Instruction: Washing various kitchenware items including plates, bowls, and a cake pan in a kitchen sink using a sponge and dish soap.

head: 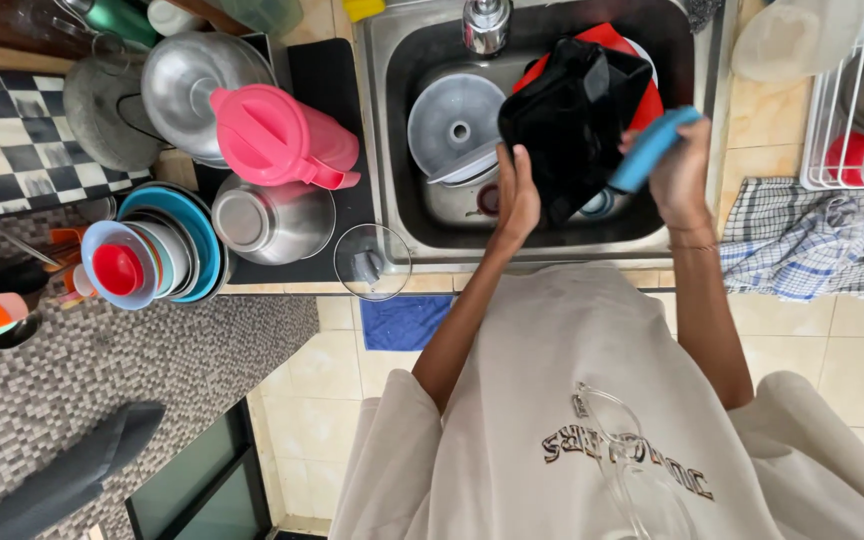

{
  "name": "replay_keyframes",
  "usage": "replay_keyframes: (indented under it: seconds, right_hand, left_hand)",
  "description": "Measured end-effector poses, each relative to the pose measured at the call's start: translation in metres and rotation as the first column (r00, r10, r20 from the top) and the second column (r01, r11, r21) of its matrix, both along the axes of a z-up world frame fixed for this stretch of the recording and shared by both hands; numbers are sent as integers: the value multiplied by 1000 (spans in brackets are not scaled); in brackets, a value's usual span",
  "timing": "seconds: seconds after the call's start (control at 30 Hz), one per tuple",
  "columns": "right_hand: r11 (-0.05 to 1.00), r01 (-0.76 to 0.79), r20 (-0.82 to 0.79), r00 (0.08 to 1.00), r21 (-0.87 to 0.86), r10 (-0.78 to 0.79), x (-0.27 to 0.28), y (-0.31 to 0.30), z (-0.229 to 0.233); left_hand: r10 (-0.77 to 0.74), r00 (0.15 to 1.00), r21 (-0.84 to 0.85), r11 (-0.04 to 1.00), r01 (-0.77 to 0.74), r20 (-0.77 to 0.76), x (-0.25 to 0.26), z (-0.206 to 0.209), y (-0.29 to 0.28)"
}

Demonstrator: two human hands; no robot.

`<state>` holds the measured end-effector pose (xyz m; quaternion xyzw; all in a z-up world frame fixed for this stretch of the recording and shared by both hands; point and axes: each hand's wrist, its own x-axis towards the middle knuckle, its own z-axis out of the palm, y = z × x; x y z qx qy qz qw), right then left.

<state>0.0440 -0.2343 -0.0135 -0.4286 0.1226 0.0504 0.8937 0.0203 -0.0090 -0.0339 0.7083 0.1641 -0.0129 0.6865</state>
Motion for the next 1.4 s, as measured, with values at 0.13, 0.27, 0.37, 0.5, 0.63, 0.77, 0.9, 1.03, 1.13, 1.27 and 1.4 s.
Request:
replay_keyframes:
  seconds: [0.13, 0.27, 0.37, 0.5, 0.63, 0.77, 0.9, 1.03, 1.13, 1.27, 1.4]
  right_hand:
    - [832, 130, 292, 956, -539, 40, 12, 58, 29]
    - [313, 313, 406, 864, -897, 299, 1, 87, 74]
    - [-31, 379, 351, 883, -925, 311, -17, 93, 84]
    - [255, 74, 183, 882, -964, 433, -36, 85, 62]
    - [252, 223, 319, 832, -942, 454, -15, 67, 46]
    - [290, 208, 295, 906, -934, 303, 4, 69, 41]
    - [367, 111, 291, 828, -923, 480, -20, 77, 63]
    - [266, 150, 286, 743, -952, 606, -27, 68, 79]
    - [335, 46, 191, 890, -941, 414, -2, 58, 66]
    - [350, 212, 340, 868, -913, 361, -2, 78, 63]
    - [428, 246, 446, 763, -870, 468, -8, 83, 64]
  left_hand:
    - [-70, 998, -49, 996, 70, 10, -12, 21, -14]
    - [-61, 998, -61, 996, 60, -22, -13, 23, -17]
    - [-15, 1000, -77, 997, 15, -2, -13, 26, -13]
    - [22, 999, -88, 996, -20, 29, -10, 27, -7]
    - [-44, 999, -28, 999, 43, -26, -23, -8, -19]
    - [-74, 997, -21, 997, 74, -5, -23, 19, -26]
    - [-31, 996, -28, 999, 34, 84, -8, 26, -13]
    - [14, 996, -10, 1000, -13, 90, -5, 13, 1]
    - [-25, 996, -14, 1000, 26, 87, -14, 21, -6]
    - [-44, 994, -18, 999, 46, 98, -19, 26, -21]
    - [-55, 994, -7, 998, 56, 93, -16, 18, -17]
